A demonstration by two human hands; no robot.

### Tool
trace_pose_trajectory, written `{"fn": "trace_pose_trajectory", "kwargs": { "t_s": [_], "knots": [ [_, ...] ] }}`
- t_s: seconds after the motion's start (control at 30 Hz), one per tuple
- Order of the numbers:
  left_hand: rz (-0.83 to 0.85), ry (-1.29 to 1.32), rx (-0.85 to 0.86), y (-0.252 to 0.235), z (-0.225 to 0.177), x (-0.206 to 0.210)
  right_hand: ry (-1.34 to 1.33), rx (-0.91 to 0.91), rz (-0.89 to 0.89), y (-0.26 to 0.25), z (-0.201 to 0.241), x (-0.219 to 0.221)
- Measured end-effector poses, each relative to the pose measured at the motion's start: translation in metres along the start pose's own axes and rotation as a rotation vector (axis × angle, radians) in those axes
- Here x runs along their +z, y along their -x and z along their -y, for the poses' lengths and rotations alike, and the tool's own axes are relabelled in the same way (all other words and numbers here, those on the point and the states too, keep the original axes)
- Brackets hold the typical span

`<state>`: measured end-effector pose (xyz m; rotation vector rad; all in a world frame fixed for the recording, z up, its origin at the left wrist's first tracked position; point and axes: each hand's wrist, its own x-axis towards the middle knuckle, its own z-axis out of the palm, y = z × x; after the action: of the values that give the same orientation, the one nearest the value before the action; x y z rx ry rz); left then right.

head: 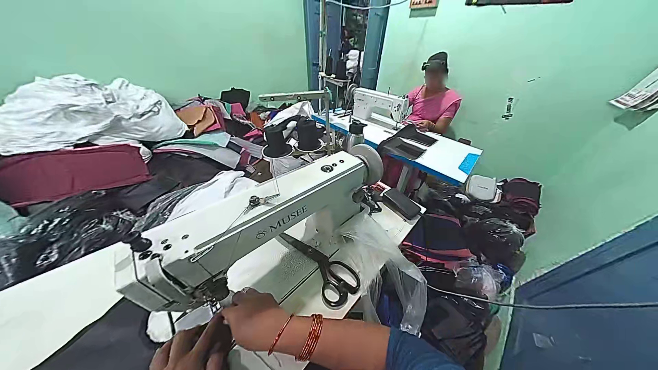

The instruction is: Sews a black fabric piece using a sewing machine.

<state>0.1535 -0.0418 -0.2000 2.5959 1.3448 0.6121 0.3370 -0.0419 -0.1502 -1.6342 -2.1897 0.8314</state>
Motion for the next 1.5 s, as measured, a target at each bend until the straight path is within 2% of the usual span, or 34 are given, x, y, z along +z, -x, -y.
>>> {"fn": "trace_pose_trajectory", "kwargs": {
  "t_s": [0.23, 0.47, 0.6, 0.73, 0.87, 0.97, 1.03, 1.17, 1.3, 1.5],
  "knots": [
    [-0.006, 0.023, -0.038, 0.000, 0.003, 0.001, -0.034, 0.035, -0.015, 0.000, -0.006, -0.003],
    [-0.015, 0.023, -0.027, 0.000, 0.007, 0.006, 0.152, -0.012, -0.076, -0.024, -0.015, -0.006],
    [0.001, -0.008, -0.038, 0.000, 0.008, 0.007, 0.206, -0.038, -0.038, -0.042, -0.021, -0.017],
    [0.002, -0.010, -0.016, 0.001, 0.012, 0.008, 0.226, -0.072, -0.077, -0.061, -0.029, -0.016],
    [-0.145, 0.062, -0.006, 0.001, 0.008, 0.012, 0.113, -0.056, -0.140, -0.055, -0.033, -0.014],
    [-0.242, 0.056, -0.081, 0.007, -0.002, 0.011, 0.135, -0.036, -0.067, -0.053, -0.032, -0.014],
    [-0.188, 0.007, -0.146, 0.006, -0.009, 0.006, 0.163, 0.001, -0.014, -0.057, -0.034, -0.015],
    [0.051, 0.093, -0.328, 0.002, -0.024, -0.012, 0.227, 0.024, -0.004, -0.066, -0.039, -0.015],
    [0.141, 0.118, -0.332, 0.005, -0.030, -0.017, 0.311, 0.094, 0.099, -0.071, -0.035, -0.019],
    [0.231, 0.041, -0.308, 0.004, -0.029, -0.019, 0.330, 0.102, 0.147, -0.070, -0.032, -0.022]
  ]
}}
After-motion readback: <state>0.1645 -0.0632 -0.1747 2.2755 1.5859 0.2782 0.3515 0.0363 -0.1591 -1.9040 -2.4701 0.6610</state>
